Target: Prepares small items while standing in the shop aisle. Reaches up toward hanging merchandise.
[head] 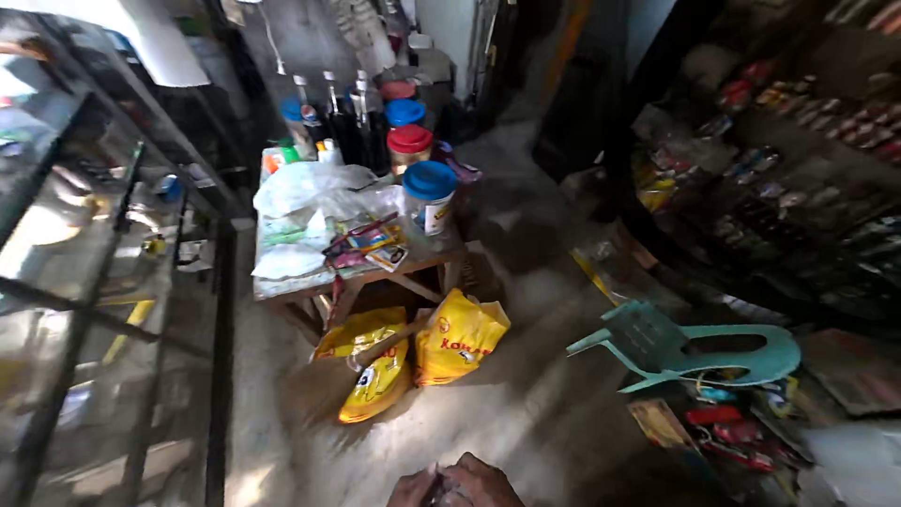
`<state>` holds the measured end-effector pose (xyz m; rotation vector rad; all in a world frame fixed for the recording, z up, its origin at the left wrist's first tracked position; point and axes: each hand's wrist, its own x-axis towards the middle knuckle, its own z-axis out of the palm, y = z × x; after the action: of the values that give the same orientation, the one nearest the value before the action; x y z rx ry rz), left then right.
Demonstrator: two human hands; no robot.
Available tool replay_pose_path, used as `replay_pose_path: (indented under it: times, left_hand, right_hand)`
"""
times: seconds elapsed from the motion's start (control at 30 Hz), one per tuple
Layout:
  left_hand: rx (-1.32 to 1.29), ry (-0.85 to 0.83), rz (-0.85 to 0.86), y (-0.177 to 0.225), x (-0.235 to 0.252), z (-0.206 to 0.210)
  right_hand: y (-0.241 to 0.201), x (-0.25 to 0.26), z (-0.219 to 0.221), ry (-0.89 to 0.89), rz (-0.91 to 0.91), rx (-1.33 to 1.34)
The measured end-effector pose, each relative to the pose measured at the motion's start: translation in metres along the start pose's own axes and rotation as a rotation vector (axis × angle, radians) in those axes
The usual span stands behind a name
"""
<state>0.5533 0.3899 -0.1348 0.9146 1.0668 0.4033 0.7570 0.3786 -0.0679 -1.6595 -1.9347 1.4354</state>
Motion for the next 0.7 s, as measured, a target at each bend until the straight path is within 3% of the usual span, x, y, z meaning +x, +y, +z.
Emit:
replay_pose_path:
  times: [0.1, 0.2, 0.3, 0.37, 0.53, 0.7]
  left_hand:
    - [0.051, 0.000, 0.032, 0.049, 0.062, 0.043]
    - [0.110, 0.017, 0.019, 0.082, 0.119, 0.080]
    - [0.195, -0.104, 0.030, 0.118, 0.159, 0.113]
    - [0.266, -0.128, 0.070, 0.138, 0.189, 0.133]
    - [0.319, -0.146, 0.040, 0.174, 0.253, 0.172]
    - [0.292, -0.117, 0.051, 0.200, 0.329, 0.216]
  right_hand:
    - [0.007, 0.013, -0.042, 0.149, 0.126, -0.075]
    - [0.024, 0.030, -0.079, 0.169, 0.330, -0.143]
    - [0.035, 0.039, -0.125, 0.183, 0.517, -0.161]
    - [0.048, 0.048, -0.153, 0.291, 0.570, -0.166]
    - [0.093, 0.064, -0.206, 0.447, 0.584, -0.146]
    - [0.171, 0.083, -0.265, 0.624, 0.341, -0.181]
